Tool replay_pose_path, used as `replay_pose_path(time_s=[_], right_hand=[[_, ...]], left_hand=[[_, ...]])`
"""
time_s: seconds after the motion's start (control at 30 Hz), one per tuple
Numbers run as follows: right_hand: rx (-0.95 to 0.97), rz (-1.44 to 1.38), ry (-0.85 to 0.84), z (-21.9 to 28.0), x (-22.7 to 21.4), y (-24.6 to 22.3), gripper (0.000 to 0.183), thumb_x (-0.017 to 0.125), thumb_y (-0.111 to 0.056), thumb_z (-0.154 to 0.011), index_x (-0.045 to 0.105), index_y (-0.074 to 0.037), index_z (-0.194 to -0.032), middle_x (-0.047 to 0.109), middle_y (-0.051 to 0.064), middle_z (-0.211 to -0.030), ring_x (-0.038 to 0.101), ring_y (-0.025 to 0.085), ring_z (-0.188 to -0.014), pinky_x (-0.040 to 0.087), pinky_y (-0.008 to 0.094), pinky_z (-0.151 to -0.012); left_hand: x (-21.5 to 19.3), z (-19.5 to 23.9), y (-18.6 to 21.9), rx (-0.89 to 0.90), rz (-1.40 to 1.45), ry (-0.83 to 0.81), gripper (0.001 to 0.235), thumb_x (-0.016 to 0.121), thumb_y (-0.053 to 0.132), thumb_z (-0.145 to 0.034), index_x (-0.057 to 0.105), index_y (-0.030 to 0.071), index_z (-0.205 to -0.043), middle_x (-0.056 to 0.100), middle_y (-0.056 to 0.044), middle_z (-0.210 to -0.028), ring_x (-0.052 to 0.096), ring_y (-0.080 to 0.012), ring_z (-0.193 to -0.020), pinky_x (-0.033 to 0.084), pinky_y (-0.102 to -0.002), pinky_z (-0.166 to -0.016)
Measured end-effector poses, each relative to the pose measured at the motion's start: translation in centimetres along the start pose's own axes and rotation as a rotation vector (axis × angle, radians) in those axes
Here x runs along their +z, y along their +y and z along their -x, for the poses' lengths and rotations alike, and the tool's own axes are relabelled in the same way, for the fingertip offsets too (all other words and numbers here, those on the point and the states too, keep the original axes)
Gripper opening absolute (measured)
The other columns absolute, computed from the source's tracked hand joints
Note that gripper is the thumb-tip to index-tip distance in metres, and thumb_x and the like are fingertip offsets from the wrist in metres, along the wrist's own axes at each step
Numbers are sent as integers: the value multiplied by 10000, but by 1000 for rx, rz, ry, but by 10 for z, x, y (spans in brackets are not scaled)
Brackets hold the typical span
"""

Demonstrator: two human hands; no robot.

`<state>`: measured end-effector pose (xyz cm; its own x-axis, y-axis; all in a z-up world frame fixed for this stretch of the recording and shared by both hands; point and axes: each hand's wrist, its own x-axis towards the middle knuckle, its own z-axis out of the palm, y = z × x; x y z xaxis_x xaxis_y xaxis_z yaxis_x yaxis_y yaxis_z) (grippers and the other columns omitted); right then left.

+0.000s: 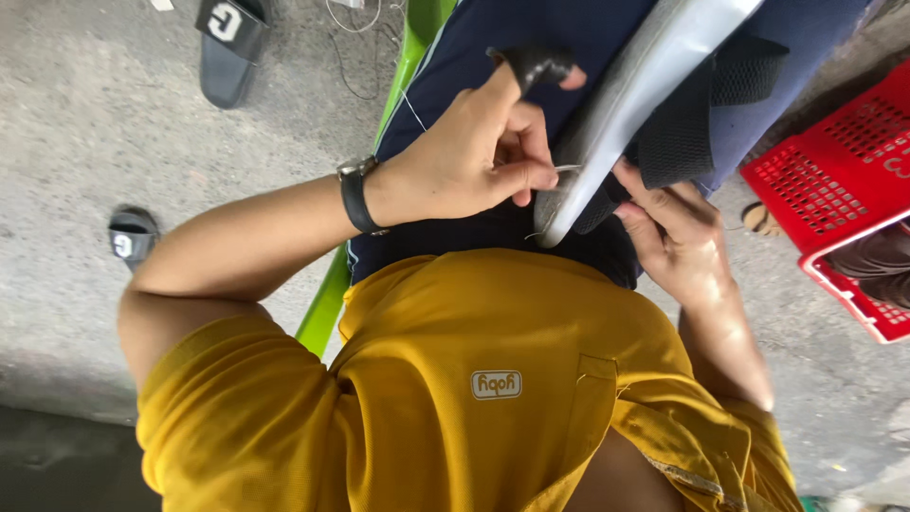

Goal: The person repairs a shoe by sewing a thread through the sole and upper parts using a needle and thread. The person pulls the thread tight through each hole made by the needle to secure the components together before checking their phone.

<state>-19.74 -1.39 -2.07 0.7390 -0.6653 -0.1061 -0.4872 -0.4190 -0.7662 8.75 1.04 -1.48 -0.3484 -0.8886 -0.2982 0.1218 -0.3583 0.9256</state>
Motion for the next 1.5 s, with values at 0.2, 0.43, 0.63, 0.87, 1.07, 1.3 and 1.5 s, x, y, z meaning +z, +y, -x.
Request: replay_pose_path(time_s=[0.2,0.43,0.63,0.87,1.07,1.3,1.5], right_hand=[[-84,304,7,1,-2,-3,311,585,-137,-1056,607,-43,-1352,583,123,-1036,601,272,-782,495,403,-594],[-168,231,105,-14,16,-1,225,575,31,-986,550,87,-1202,648,285,-1088,665,458,-898,563,493,-725],[-75,294,223,16,28,20,271,655,-98,-1006,640,29,-1245,703,117,-925,534,256,-660,497,366,-694],[-71,197,179,4,14,3,295,610,-125,-1017,630,69,-1238,666,282,-1112,680,378,-971,541,434,-864],[-9,300,-120,26,-15,11,385,537,-56,-1046,528,-47,-1431,614,211,-960,552,349,-676,441,454,-625],[-102,749,-141,22,-44,-5,356,646,-120,-1032,674,-207,-1377,664,83,-1070,487,168,-562,391,299,-455],[-156,453,-238,16,-49,0,256,587,-192,-1011,552,-77,-1238,679,96,-900,586,136,-542,480,276,-426]], left_hand=[[17,-16,-23,94,-50,118,616,718,-44,-887,292,93,-1311,654,-49,-737,694,-133,-546,636,-205,-566],[23,-14,-29,124,-41,143,542,691,-88,-863,339,71,-1242,617,-57,-716,695,-145,-513,572,-214,-501],[14,-15,-32,148,-110,223,594,678,-75,-873,315,48,-1327,612,-26,-744,635,-127,-554,595,-222,-549],[11,-14,-48,208,-211,58,748,753,-39,-820,277,24,-1393,661,9,-734,678,-142,-649,530,-272,-660],[20,-15,-36,426,-293,140,174,623,112,-908,515,69,-1038,510,-11,-685,478,-156,-581,417,-324,-555],[37,-9,-52,221,-528,116,911,885,309,-861,238,46,-1447,546,-54,-952,522,-256,-921,456,-370,-895],[35,6,-32,123,-680,188,732,714,522,-918,354,166,-1447,413,63,-719,489,-127,-640,487,-314,-695]])
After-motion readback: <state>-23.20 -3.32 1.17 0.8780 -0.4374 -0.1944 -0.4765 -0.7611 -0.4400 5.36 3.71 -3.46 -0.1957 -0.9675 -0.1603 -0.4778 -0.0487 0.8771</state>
